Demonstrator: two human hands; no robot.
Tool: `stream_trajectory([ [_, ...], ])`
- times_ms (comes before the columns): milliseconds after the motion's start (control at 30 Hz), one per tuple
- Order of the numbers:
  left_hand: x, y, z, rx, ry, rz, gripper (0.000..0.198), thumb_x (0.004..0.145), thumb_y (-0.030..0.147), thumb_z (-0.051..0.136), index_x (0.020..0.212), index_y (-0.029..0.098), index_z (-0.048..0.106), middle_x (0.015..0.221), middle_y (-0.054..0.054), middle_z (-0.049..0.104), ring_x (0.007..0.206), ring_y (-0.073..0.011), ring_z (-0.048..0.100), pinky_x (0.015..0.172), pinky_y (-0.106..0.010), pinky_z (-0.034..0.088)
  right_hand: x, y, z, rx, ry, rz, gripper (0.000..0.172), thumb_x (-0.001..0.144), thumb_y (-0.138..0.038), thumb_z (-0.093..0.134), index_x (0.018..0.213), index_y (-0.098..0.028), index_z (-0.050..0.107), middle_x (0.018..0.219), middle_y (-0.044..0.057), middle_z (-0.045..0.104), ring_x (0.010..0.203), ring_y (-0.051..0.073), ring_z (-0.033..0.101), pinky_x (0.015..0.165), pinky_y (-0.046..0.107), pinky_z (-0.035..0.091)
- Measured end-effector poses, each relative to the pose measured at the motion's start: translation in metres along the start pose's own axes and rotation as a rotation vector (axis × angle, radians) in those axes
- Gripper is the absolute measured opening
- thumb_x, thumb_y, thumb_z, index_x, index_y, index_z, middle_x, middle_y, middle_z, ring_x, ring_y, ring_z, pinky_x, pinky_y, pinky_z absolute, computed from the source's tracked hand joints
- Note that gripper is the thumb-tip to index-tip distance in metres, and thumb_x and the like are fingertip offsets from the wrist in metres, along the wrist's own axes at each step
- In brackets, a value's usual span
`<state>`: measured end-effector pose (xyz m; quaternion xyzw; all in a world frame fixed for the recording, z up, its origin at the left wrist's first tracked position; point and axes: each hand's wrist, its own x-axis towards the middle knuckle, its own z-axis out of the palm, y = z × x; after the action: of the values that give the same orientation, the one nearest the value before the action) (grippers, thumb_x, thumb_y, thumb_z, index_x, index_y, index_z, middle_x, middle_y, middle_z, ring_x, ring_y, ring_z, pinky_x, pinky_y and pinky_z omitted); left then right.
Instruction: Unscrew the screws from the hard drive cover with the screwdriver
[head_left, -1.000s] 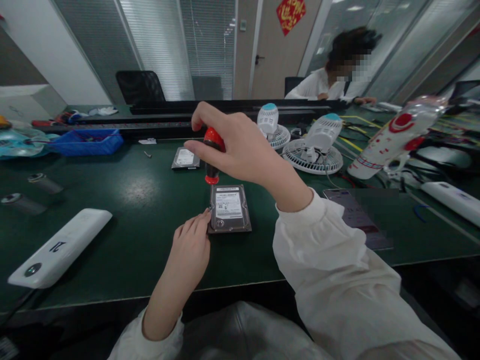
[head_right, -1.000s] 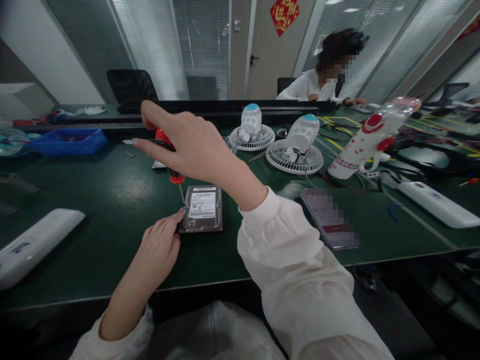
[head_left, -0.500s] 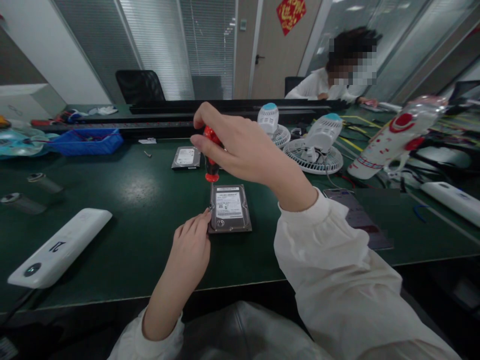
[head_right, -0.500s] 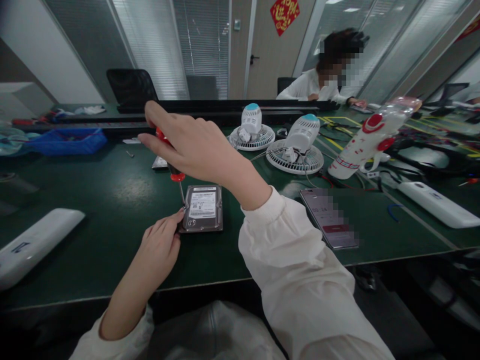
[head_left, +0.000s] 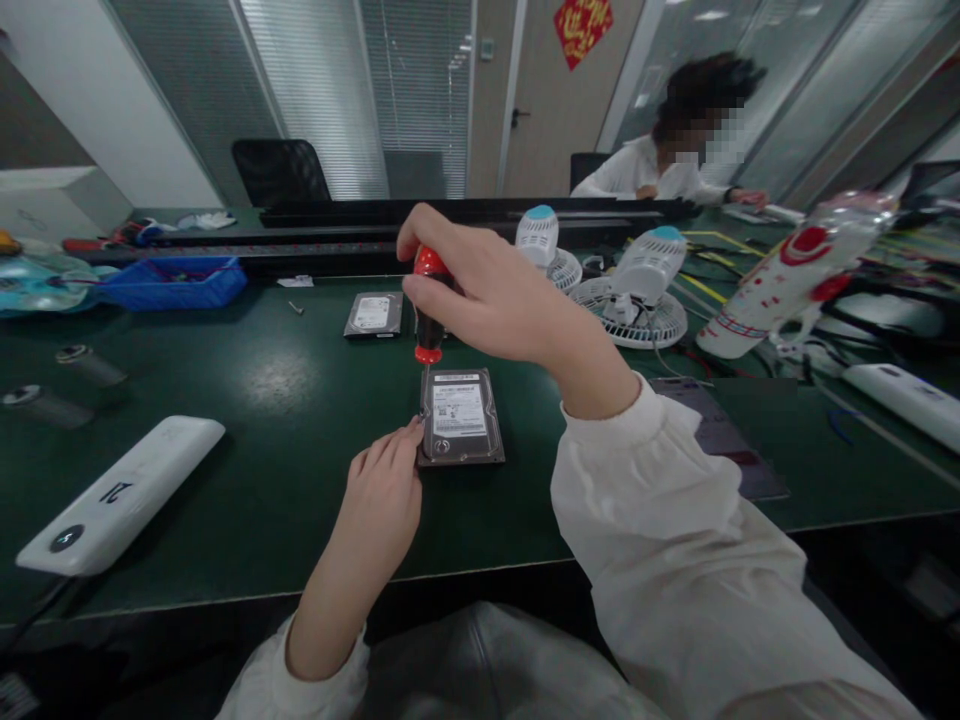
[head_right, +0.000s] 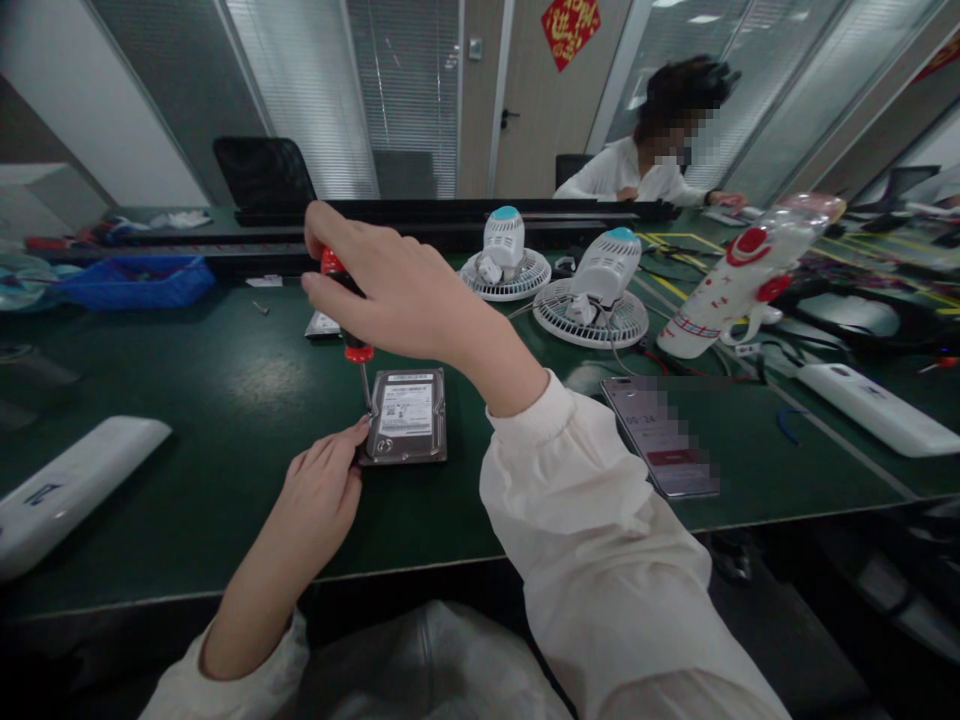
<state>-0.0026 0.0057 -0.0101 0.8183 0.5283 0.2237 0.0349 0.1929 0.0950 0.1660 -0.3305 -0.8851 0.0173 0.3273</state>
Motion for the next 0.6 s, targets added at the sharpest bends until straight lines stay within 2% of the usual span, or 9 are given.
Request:
stream_trajectory([
  [67, 0.0002, 0.0, -0.0001, -0.004, -0.002, 0.002, 0.051, 0.098, 0.004, 0.042, 0.144, 0.015, 0.06, 0.149, -0.016, 0.07, 0.134, -0.0312, 0.068, 0.107, -0.051, 0.056, -0.0001, 0.0021, 0.0001, 0.05, -0.007, -0.038, 0.019, 0.097, -0.022, 0.046, 0.114, -0.018, 0.052, 0.114, 0.007, 0.065, 0.097, 0.02, 0.058, 0.087, 0.035, 0.04],
  [133, 0.0004, -0.0001, -0.0004, -0.006, -0.005, 0.001, 0.051, 0.098, 0.004, 0.042, 0.143, 0.016, 0.061, 0.149, -0.016, 0.07, 0.135, -0.0309, 0.067, 0.107, -0.051, 0.056, 0.0003, 0.0035, 0.0002, 0.068, -0.018, -0.037, 0.02, 0.095, -0.019, 0.049, 0.115, -0.018, 0.053, 0.108, 0.005, 0.065, 0.092, 0.019, 0.057, 0.084, 0.034, 0.04],
  [200, 0.0005, -0.0002, -0.0007, -0.008, -0.01, -0.003, 0.051, 0.098, 0.004, 0.041, 0.143, 0.017, 0.061, 0.15, -0.015, 0.07, 0.136, -0.0303, 0.067, 0.108, -0.05, 0.056, 0.0007, 0.004, 0.0001, 0.039, -0.018, 0.0, 0.017, 0.1, -0.029, 0.053, 0.113, -0.019, 0.054, 0.096, 0.001, 0.063, 0.082, 0.017, 0.054, 0.078, 0.034, 0.038],
  [267, 0.0005, -0.0004, -0.001, -0.013, -0.015, -0.006, 0.052, 0.098, 0.004, 0.041, 0.144, 0.017, 0.061, 0.151, -0.014, 0.069, 0.137, -0.03, 0.066, 0.108, -0.05, 0.056, 0.0005, 0.0042, -0.0004, -0.012, -0.011, 0.031, 0.026, 0.104, -0.044, 0.055, 0.111, -0.019, 0.055, 0.089, 0.0, 0.06, 0.076, 0.017, 0.052, 0.076, 0.034, 0.037],
  [333, 0.0006, -0.0005, -0.0011, -0.017, -0.02, -0.005, 0.052, 0.098, 0.004, 0.041, 0.144, 0.017, 0.061, 0.151, -0.014, 0.069, 0.137, -0.0299, 0.066, 0.109, -0.05, 0.055, -0.0003, 0.0046, -0.0012, -0.037, -0.011, 0.037, 0.033, 0.105, -0.05, 0.053, 0.113, -0.018, 0.055, 0.09, 0.0, 0.061, 0.076, 0.017, 0.053, 0.077, 0.035, 0.037],
  [500, 0.0006, -0.0006, -0.0009, -0.017, -0.002, -0.002, 0.052, 0.097, 0.004, 0.041, 0.142, 0.018, 0.061, 0.149, -0.015, 0.07, 0.135, -0.0297, 0.067, 0.108, -0.049, 0.056, -0.0017, 0.006, -0.0015, 0.059, -0.031, -0.058, 0.026, 0.098, -0.025, 0.05, 0.123, -0.017, 0.052, 0.111, 0.005, 0.065, 0.09, 0.018, 0.058, 0.082, 0.034, 0.041],
  [600, 0.001, -0.0006, -0.0014, -0.013, -0.005, 0.005, 0.051, 0.097, 0.005, 0.041, 0.142, 0.018, 0.061, 0.149, -0.015, 0.07, 0.134, -0.03, 0.068, 0.107, -0.05, 0.056, -0.0008, 0.0048, -0.0006, 0.07, -0.022, -0.059, 0.023, 0.1, -0.031, 0.054, 0.119, -0.017, 0.054, 0.1, 0.001, 0.063, 0.08, 0.015, 0.054, 0.077, 0.032, 0.039],
])
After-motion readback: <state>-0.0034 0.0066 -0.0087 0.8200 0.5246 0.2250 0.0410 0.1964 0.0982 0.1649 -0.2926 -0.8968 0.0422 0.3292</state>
